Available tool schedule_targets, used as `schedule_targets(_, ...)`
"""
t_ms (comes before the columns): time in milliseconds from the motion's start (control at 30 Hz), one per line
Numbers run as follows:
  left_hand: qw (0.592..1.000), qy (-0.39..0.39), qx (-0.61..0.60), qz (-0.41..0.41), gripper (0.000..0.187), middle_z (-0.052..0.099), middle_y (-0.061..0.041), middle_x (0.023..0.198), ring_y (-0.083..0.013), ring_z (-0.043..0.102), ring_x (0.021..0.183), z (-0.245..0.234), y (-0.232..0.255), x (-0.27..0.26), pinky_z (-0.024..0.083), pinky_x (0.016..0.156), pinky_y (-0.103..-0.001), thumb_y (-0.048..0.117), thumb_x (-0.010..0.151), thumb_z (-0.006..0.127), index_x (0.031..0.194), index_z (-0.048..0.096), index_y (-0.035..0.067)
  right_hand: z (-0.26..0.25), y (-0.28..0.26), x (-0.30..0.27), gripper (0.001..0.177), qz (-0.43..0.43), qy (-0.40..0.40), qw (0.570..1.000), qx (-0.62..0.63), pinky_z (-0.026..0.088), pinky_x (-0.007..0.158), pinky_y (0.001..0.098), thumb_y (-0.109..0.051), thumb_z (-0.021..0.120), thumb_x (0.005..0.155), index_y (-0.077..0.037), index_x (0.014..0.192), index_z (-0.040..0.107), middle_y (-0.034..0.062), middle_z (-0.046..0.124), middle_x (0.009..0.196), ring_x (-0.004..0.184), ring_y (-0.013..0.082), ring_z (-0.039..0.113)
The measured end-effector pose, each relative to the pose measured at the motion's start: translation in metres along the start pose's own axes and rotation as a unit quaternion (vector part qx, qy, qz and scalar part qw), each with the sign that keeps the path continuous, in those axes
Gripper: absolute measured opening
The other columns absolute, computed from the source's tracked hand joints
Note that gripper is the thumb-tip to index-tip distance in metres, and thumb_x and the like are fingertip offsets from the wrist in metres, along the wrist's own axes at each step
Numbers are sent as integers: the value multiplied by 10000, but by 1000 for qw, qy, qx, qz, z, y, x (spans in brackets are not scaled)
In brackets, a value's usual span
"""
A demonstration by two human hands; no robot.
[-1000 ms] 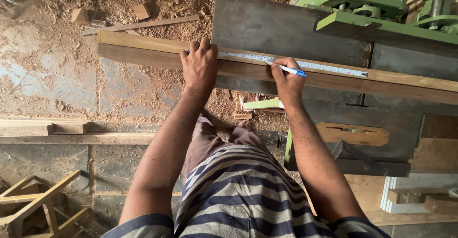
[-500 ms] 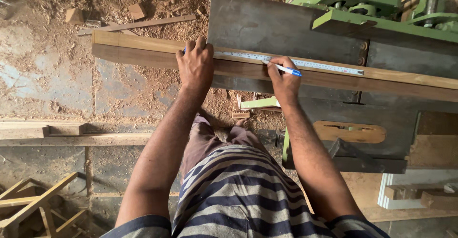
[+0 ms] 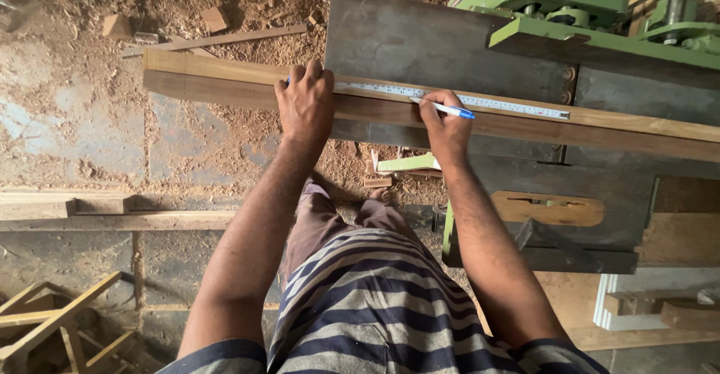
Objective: The person measures a wooden plank with a measuring tape and marks points along it using a pen.
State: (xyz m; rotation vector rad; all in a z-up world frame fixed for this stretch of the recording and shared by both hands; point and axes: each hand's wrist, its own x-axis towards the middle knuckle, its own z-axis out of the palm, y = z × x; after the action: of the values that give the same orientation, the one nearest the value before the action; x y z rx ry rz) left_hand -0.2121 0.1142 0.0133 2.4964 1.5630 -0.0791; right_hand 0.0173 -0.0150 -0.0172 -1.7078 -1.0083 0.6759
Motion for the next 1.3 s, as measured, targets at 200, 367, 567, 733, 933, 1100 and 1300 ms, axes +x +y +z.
schedule_targets(200, 1000, 4, 7, -3, 263, 625, -70, 1218, -260, 579, 1141, 0, 0, 0, 488, 979, -561, 60, 877, 736, 1133, 698, 106, -25, 2, -5, 192, -8, 51, 998, 41, 626, 908, 342, -150, 618, 1049, -53, 1200, 686, 106, 759, 1091, 1018, 204, 737)
schedule_targets(367, 1000, -12, -9, -11, 217, 636, -66, 1210, -254, 583, 1135, 2, -1, 3, 488, 1000, -539, 49, 912, 714, 1118, 706, 117, -53, 12, -23, 184, -178, 77, 966, -170, 586, 1048, 415, -96, 625, 1086, -48, 1252, 688, 170, 741, 1209, 1164, 290, 721)
schedule_targets(567, 998, 65, -22, -9, 172, 654, -39, 1201, -235, 591, 1164, 12, -8, 1, 496, 970, -528, 30, 935, 683, 1070, 725, 128, -62, 14, -29, 298, -211, 42, 950, -228, 491, 1116, 503, -53, 719, 981, -3, 1267, 653, 224, 678, 1283, 1276, 380, 617)
schedule_targets(733, 995, 85, -56, 1, 117, 667, -18, 1194, -241, 602, 1147, 11, -15, -5, 470, 1013, -535, 72, 986, 641, 999, 732, 144, -64, 20, -34, 380, -206, 34, 932, -296, 420, 1097, 538, -98, 786, 921, -58, 1282, 674, 241, 641, 1319, 1297, 435, 547)
schedule_targets(933, 997, 72, -28, 26, 162, 665, -32, 1168, -238, 599, 1119, -4, -15, -3, 475, 936, -514, 40, 878, 672, 991, 733, 139, -62, 30, -30, 408, -204, 25, 933, -296, 420, 1127, 561, -161, 793, 932, -100, 1313, 660, 201, 662, 1353, 1334, 419, 549)
schedule_targets(1100, 997, 61, -31, 32, 164, 675, -36, 1154, -226, 599, 1068, 11, -21, -1, 490, 921, -484, 20, 943, 670, 1056, 732, 123, -63, 40, -33, 395, -124, 6, 954, -274, 450, 1139, 535, -204, 780, 953, -136, 1325, 670, 207, 631, 1376, 1328, 388, 555)
schedule_targets(1300, 998, 51, -36, 24, 186, 682, -45, 1158, -232, 601, 1039, 16, -23, 5, 493, 928, -492, -7, 925, 678, 1053, 735, 116, -64, 40, -28, 418, -143, 15, 946, -290, 427, 1129, 548, -199, 805, 921, -123, 1311, 677, 219, 620, 1389, 1351, 410, 523)
